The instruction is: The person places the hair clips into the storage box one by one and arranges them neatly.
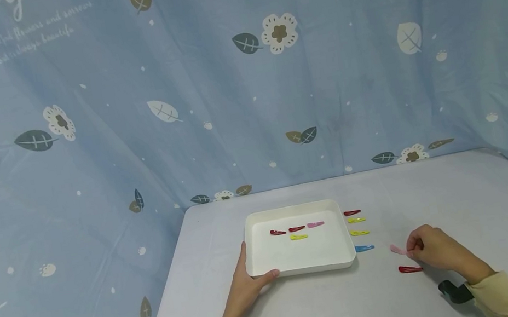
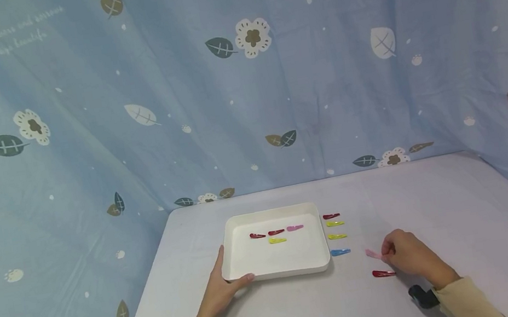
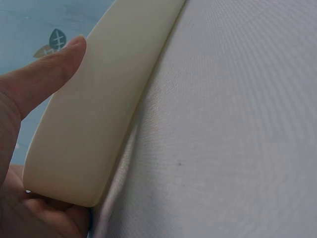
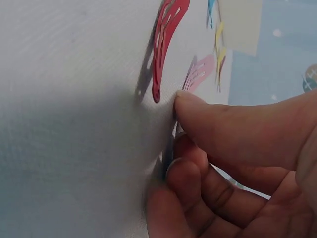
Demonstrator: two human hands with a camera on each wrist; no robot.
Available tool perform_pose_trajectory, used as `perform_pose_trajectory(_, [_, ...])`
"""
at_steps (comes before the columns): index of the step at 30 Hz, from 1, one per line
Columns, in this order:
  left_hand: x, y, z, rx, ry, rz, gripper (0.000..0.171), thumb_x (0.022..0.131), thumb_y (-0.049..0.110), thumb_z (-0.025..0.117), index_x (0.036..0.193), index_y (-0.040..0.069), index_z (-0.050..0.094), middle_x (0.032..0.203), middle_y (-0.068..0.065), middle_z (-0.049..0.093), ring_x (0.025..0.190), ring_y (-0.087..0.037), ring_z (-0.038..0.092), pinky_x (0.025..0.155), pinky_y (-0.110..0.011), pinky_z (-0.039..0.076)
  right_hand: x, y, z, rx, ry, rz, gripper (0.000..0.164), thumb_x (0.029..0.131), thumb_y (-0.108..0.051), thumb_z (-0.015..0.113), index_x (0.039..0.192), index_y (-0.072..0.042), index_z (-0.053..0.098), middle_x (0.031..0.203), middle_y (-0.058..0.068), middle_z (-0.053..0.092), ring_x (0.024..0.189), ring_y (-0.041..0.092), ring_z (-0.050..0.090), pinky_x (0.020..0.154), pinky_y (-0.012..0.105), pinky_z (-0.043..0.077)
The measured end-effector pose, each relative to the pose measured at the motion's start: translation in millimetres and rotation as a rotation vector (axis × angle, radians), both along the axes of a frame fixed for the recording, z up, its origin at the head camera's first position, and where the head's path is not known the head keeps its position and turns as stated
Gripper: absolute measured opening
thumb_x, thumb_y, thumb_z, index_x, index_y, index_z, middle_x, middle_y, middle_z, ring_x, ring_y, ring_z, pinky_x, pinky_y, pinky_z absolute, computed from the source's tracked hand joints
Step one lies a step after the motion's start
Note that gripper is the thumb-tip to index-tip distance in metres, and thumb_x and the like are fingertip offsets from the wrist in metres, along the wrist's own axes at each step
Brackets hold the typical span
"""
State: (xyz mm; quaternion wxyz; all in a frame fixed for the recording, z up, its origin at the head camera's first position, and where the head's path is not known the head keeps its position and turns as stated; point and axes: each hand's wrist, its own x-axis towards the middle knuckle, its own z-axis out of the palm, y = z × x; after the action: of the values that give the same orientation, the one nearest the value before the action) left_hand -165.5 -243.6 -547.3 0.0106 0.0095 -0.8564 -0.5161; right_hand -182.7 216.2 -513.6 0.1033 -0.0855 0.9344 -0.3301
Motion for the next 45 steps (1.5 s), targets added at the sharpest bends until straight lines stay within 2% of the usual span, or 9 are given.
perform_pose_trajectory(7, [-1.1, -1, -0.2, 0.014, 0.021, -0.013, 0.128, 0.075, 0.041, 0.093, 0.168, 0.012, 0.009, 0.174, -0.014, 0.018, 0.160, -0.042, 0.020, 0.125, -0.070, 0.023, -1.5, 0, -0.8, 0.006, 0.015, 0.021, 0.010, 0.088, 0.002, 0.069, 0.080, -0.004, 0.069, 0.070, 0.001, 0.057, 0.066, 0.014, 0.049, 0.054, 0.023, 0.040])
perform_pose_trajectory(13, [-0.5, 0, -1.4, 0.007, 0.018, -0.012, 0.129, 0.075, 0.041, 0.093, 0.168, 0.012, 0.009, 0.174, -0.013, 0.018, 0.160, -0.042, 0.020, 0.125, -0.069, 0.022, -0.1, -1, 0.5, 0.010, -0.011, 0.022, 0.010, 0.091, 0.003, 0.067, 0.082, -0.002, 0.067, 0.072, 0.002, 0.056, 0.068, 0.016, 0.049, 0.055, 0.023, 0.040])
perform_pose_trajectory(18, [-0.1, 0, -0.6, 0.005, 0.018, -0.009, 0.129, 0.075, 0.041, 0.093, 0.167, 0.009, 0.009, 0.174, -0.015, 0.017, 0.160, -0.043, 0.020, 0.125, -0.069, 0.023, 0.0, -2, 4.4, 0.014, -0.028, 0.021, 0.010, 0.093, 0.002, 0.064, 0.084, -0.002, 0.066, 0.075, 0.003, 0.057, 0.070, 0.016, 0.050, 0.056, 0.024, 0.041])
perform_pose_trajectory(29, [0.4, 0, -0.6, 0.024, 0.012, -0.009, 0.128, 0.074, 0.040, 0.093, 0.168, 0.011, 0.010, 0.175, -0.013, 0.018, 0.161, -0.040, 0.019, 0.126, -0.068, 0.021, -7.1, -1, 12.6, 0.009, -0.035, 0.020, 0.006, 0.095, -0.001, 0.064, 0.089, -0.001, 0.067, 0.081, 0.003, 0.062, 0.076, 0.017, 0.052, 0.061, 0.025, 0.045])
perform_pose_trajectory(37, [1.7, 1, 0.0, 0.034, 0.009, -0.001, 0.128, 0.075, 0.040, 0.093, 0.167, 0.011, 0.010, 0.175, -0.013, 0.017, 0.161, -0.040, 0.019, 0.126, -0.068, 0.020, -10.5, 0, 17.4, -0.046, -0.002, 0.042, 0.006, 0.095, 0.001, 0.066, 0.097, -0.001, 0.071, 0.087, 0.004, 0.067, 0.079, 0.017, 0.056, 0.063, 0.025, 0.050])
perform_pose_trajectory(45, [0.9, 1, 0.1, 0.036, 0.024, -0.016, 0.127, 0.076, 0.038, 0.093, 0.168, 0.012, 0.009, 0.175, -0.013, 0.018, 0.160, -0.041, 0.020, 0.125, -0.069, 0.021, -11.3, 0, 25.8, -0.143, -0.035, 0.039, 0.013, 0.097, -0.002, 0.066, 0.107, 0.003, 0.072, 0.092, 0.008, 0.069, 0.078, 0.018, 0.057, 0.063, 0.023, 0.053])
